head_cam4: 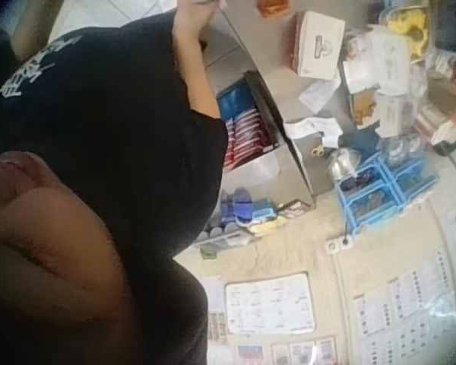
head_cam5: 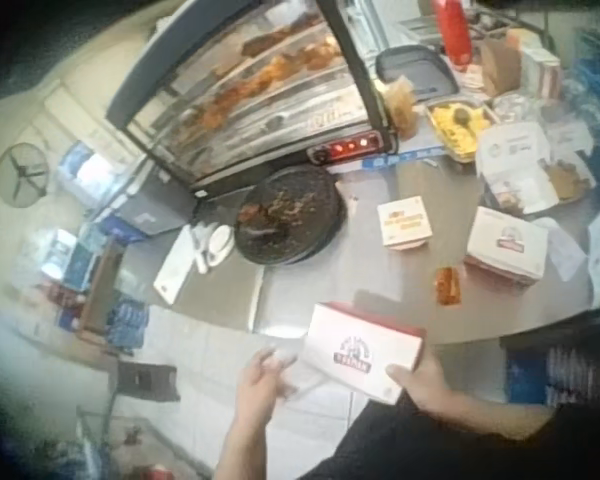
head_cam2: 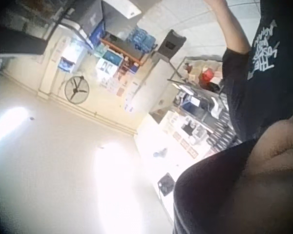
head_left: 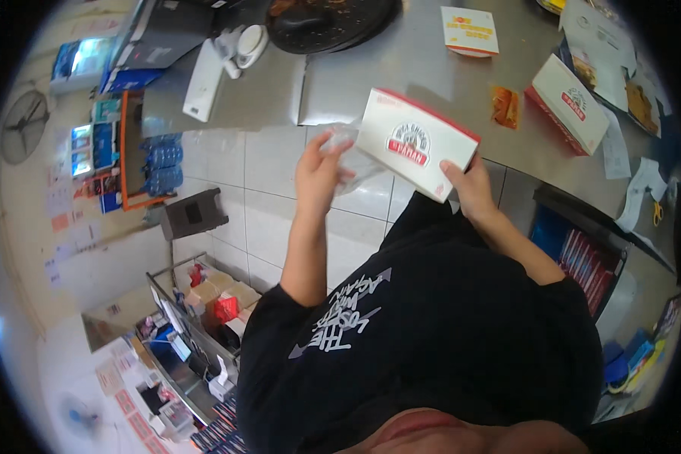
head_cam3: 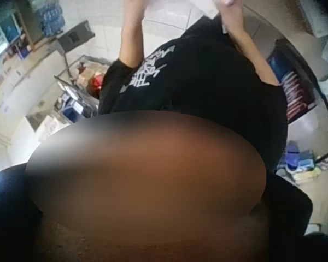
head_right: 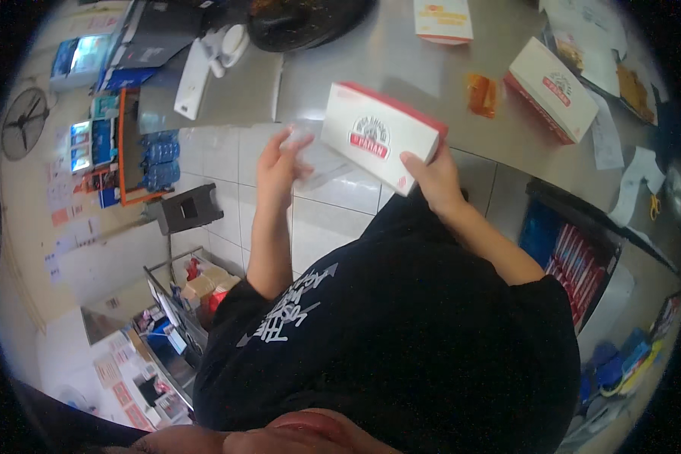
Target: The person fills out an order slip by hand, closes a box of fried chicken, places multiple boxes into a plastic bag, and then staples the order slip to the bag.
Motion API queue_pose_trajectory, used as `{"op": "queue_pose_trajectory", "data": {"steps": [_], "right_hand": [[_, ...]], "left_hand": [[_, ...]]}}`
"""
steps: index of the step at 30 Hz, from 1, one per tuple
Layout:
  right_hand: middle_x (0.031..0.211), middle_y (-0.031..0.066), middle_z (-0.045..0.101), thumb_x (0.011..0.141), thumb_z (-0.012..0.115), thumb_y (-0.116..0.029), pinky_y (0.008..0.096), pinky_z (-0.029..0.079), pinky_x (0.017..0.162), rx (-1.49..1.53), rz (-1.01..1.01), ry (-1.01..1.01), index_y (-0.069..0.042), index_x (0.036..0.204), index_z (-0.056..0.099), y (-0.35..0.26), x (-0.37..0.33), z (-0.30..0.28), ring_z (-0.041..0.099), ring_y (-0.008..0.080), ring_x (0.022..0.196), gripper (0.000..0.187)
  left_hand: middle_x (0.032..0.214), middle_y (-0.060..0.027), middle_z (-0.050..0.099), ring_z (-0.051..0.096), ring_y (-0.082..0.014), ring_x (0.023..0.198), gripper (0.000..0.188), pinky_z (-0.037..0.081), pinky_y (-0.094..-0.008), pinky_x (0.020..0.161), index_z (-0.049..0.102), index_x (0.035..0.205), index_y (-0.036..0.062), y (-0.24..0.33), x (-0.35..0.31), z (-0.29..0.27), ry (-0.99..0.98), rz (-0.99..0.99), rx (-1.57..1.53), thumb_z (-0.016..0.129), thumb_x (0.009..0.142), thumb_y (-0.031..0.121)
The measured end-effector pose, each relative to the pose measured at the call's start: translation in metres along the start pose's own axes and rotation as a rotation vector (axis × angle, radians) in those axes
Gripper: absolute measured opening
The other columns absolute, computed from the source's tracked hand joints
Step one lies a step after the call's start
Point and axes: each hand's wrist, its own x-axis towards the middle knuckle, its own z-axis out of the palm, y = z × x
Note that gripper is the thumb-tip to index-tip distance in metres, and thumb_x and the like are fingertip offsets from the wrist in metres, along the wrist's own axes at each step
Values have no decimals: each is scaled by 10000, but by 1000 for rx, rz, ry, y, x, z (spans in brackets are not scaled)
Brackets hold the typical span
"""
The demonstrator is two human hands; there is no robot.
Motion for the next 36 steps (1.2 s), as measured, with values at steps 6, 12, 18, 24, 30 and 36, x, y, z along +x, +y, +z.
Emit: {"op": "queue_pose_trajectory", "data": {"steps": [6,12,18,24,30,36], "right_hand": [[1074,132,525,776,559,-69,331,436,831,252,220,-301,42,1155,399,10,-26,29,536,201,962,426],[1092,109,516,788,567,-156,281,393,865,389,-75,-516,52,1204,381,-105,-23,66,494,168,1002,500],[1059,117,530,792,584,-181,281,435,816,306,-43,-473,48,1177,409,-154,-14,46,532,163,938,481],[927,95,577,786,600,-209,290,490,578,101,154,-172,23,1097,475,-133,34,53,584,170,740,408],[949,120,581,803,573,-279,320,476,615,260,302,95,-53,1136,481,-5,121,13,581,179,808,413],[995,81,578,827,539,-317,339,485,655,-871,192,-265,-81,1118,521,-119,103,-15,579,172,818,375]], "left_hand": [[810,-124,586,604,-191,679,475,484,-278,626,357,1238,17,77,-70,121,-545,-140,125,489,787,85],[749,-255,580,596,-325,697,474,465,-347,628,431,1197,-48,134,-125,56,-826,597,188,569,781,134],[1103,-146,493,502,-244,971,503,418,-341,807,387,1211,23,51,0,-7,149,540,-415,321,896,409],[1228,-136,437,430,-255,1127,563,352,-396,959,340,1254,41,-69,33,167,-764,-108,-1177,285,898,475],[1017,-104,458,437,-218,967,518,361,-363,865,352,1186,0,-80,13,99,-195,-68,20,581,738,121],[1092,-193,482,433,-317,1036,504,231,-439,947,426,1109,1,39,39,106,-161,841,696,648,678,139]]}}
